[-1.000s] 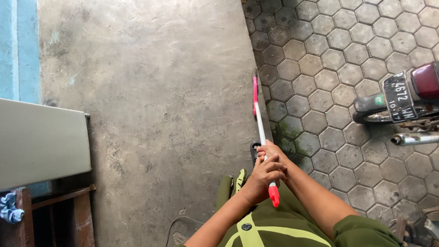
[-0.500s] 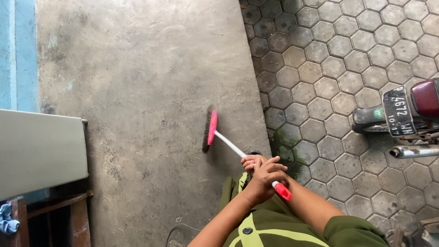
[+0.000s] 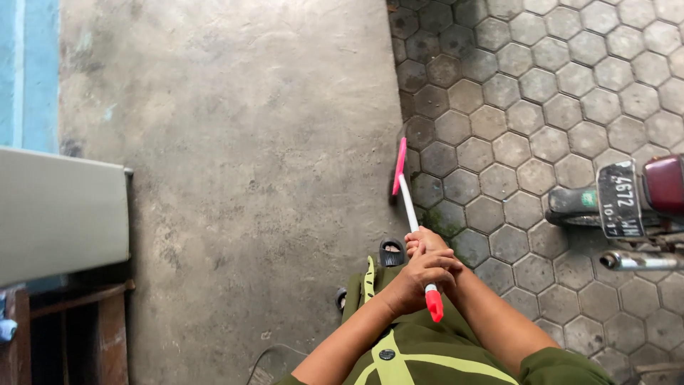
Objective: The person sweeps a concrete floor with a pink-handled broom in a garage-like area. The person moves the broom back and forth across the floor, gathering debris toward the edge of the space.
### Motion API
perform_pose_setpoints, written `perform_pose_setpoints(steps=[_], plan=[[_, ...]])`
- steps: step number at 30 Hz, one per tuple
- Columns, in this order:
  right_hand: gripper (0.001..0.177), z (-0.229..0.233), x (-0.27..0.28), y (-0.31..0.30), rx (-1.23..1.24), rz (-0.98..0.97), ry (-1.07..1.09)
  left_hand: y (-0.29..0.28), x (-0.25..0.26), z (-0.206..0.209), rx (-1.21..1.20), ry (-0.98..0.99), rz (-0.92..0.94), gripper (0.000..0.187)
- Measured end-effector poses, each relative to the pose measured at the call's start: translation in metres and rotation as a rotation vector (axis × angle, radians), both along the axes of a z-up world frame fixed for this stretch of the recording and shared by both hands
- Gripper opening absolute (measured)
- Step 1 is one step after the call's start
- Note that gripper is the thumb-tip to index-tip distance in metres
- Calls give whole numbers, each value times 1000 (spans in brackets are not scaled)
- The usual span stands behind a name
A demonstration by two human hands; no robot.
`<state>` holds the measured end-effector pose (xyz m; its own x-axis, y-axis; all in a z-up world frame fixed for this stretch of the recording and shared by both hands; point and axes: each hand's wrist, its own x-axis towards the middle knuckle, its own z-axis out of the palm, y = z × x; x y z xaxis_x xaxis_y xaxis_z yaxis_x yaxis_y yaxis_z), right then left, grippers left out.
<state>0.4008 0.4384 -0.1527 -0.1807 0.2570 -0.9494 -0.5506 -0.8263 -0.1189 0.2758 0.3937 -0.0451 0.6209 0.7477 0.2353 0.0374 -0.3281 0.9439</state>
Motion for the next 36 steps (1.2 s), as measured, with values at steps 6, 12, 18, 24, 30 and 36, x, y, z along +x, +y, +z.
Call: perform_pose_setpoints(steps=[6,12,18,24,30,36], plan=[[15,-12,-16,22,150,121,61,16,-20,47,72,5,60,14],[21,-49,-53,27,-129,194,650,2,-16,38,66,196,272,18],[11,-47,-93,28,-237,162,765,-7,-41,11,-70,313,442,20],[13,-58,-74,15,-259,247,636,-4,-44,-8,-41,142,350,31],[18,-103,-62,39,-216,332,500,8,-53,6,32,-11,344,17],[5,3,-121,48,205,597,29,-20,-85,-7,-37,91,469,37]])
